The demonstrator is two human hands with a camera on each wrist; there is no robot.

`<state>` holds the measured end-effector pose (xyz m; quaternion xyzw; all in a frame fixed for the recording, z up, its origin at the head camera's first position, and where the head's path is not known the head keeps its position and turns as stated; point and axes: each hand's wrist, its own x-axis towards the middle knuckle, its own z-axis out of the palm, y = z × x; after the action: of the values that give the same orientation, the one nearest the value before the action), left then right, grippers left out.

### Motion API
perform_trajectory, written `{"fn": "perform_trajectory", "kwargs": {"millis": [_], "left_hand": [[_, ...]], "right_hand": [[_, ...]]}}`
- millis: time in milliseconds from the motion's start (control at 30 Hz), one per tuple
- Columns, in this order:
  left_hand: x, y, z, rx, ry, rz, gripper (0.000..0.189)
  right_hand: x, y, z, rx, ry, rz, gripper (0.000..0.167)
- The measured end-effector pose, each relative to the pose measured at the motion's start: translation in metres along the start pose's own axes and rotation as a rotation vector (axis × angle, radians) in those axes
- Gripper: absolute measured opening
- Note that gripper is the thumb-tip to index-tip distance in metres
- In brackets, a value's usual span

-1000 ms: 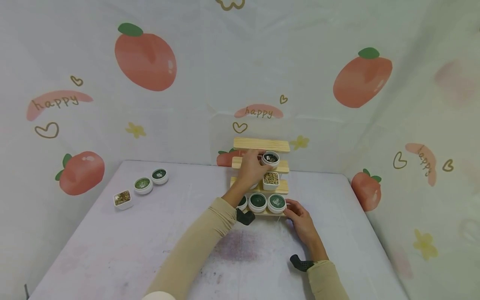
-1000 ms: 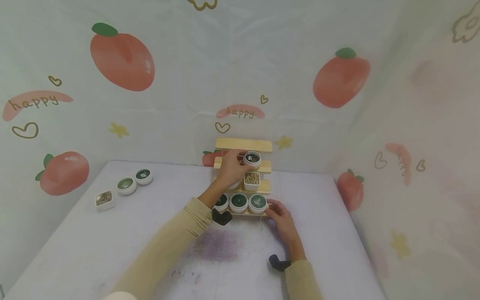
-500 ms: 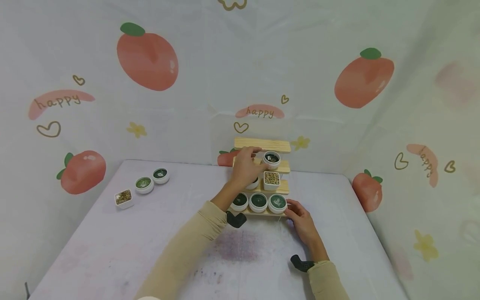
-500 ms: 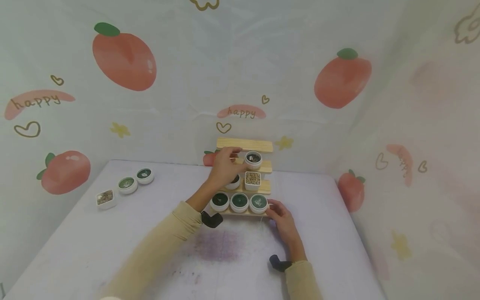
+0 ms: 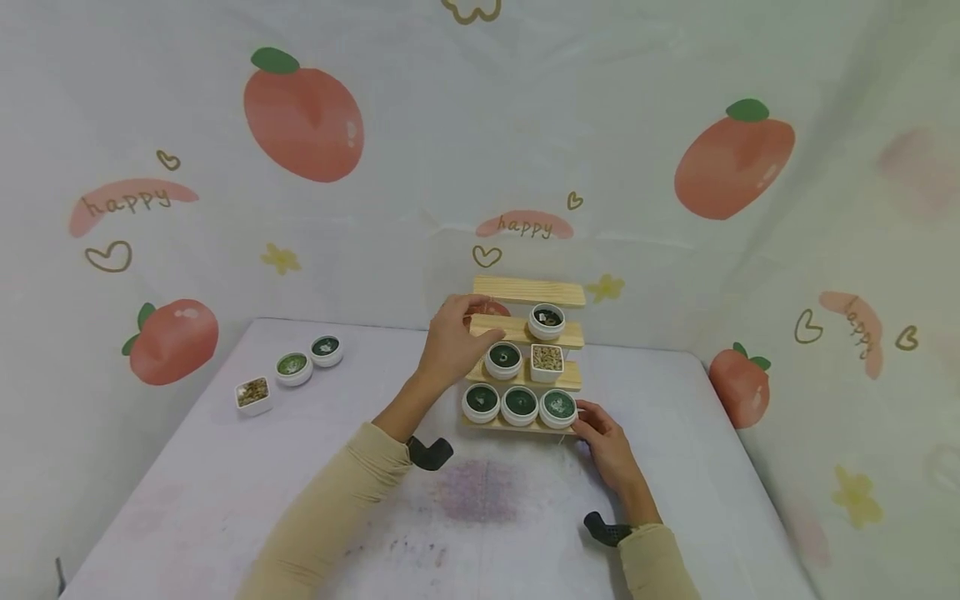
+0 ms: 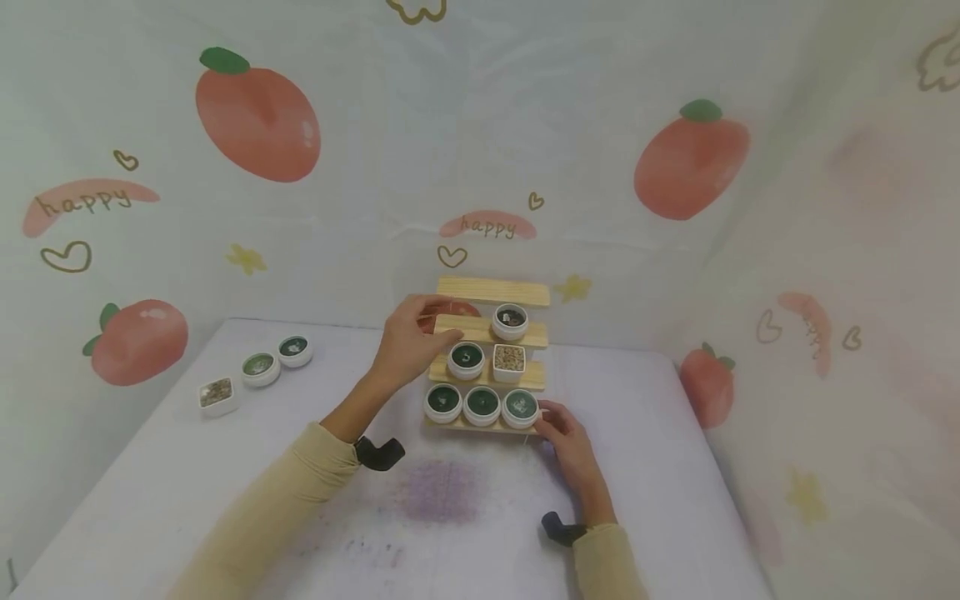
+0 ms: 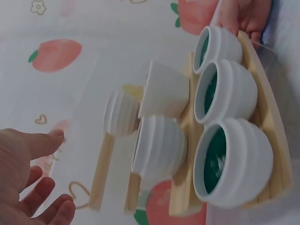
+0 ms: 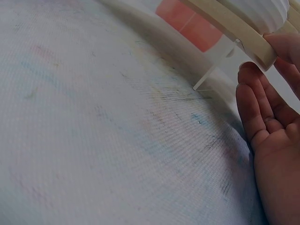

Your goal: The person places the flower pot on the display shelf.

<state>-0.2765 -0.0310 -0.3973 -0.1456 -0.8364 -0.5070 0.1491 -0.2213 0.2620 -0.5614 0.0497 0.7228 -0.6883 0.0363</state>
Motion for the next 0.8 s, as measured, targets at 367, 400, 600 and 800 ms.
{"fn": "perform_trajectory", "kwargs": {"millis": [367,400,600,800], "left_hand": [[-0.029,-0.039,-0.044,-0.003,0.108,0.029,0.060],[-0.032,-0.043,-0.048,-0.004,0.118,0.025,0.060],[-0.052,-0.064,-0.074,-0.009,0.175,-0.018,0.062],[-0.068,-0.081,-0.099,0.008,0.194,-0.075,0.063]], "right_hand": [[-0.001,-0.005,0.000,-0.022,-0.013,0.007,0.038],[-0.001,-0.005,0.000,-0.026,-0.015,0.003,0.039],[0.000,-0.005,0.002,-0.034,-0.016,-0.010,0.037],[-0.001,-0.003,0.002,-0.017,-0.007,0.018,0.031]]}}
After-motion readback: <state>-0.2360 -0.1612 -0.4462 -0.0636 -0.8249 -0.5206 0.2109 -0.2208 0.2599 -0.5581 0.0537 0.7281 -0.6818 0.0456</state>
